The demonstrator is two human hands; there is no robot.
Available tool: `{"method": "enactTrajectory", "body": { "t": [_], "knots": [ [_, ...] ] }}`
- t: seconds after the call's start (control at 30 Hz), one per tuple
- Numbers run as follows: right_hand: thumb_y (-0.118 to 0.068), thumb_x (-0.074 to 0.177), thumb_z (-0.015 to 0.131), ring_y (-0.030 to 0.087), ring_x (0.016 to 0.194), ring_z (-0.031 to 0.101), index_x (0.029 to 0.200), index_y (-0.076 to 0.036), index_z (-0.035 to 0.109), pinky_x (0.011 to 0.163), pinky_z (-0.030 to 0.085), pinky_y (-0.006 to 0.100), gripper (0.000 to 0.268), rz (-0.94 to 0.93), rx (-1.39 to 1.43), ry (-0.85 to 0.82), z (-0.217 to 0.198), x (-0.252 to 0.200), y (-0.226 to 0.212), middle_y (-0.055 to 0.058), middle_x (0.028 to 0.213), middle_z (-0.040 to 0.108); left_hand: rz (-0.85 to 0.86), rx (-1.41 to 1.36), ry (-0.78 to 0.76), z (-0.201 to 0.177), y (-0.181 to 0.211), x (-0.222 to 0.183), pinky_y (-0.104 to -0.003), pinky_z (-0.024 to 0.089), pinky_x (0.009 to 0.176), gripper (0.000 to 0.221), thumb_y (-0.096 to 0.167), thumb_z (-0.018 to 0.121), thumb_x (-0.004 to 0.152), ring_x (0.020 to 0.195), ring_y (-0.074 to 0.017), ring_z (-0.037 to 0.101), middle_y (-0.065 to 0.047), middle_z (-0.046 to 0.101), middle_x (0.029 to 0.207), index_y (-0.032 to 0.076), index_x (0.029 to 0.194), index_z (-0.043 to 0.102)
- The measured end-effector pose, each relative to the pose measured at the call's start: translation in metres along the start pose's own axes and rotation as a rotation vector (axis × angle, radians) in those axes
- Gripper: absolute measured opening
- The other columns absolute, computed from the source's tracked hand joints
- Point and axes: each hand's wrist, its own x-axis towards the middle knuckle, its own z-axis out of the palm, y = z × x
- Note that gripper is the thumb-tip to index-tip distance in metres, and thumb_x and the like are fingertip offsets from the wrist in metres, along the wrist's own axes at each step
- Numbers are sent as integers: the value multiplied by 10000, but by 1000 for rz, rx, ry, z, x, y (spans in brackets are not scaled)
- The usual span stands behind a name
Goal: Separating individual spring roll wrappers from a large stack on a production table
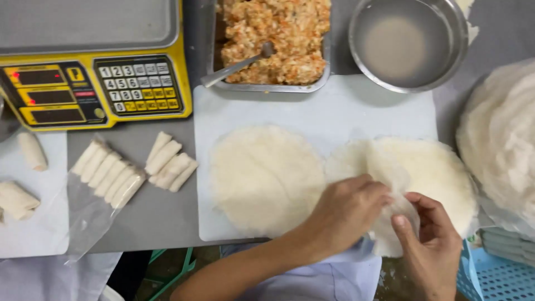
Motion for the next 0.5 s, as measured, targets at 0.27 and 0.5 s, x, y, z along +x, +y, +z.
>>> {"method": "enactTrajectory", "body": {
  "t": [0.27,0.5],
  "knots": [
    [-126,1098,663,79,930,550,1054,-79,634,848,444,217,71,3,56,100,-9,23,10,8,983,645,-105,-144,57,-51,-17,3,-347,446,676,118,113,565,994,670,-204,549,-43,589,776,63,900,615],
    [-69,944,698,101,755,645,1023,-74,630,634,501,217,105,67,458,-85,23,9,-42,76,916,733,-503,-794,-122,-52,-9,0,-265,505,989,558,236,790,835,1104,-136,632,-48,625,1136,103,1315,540]
  ]
}}
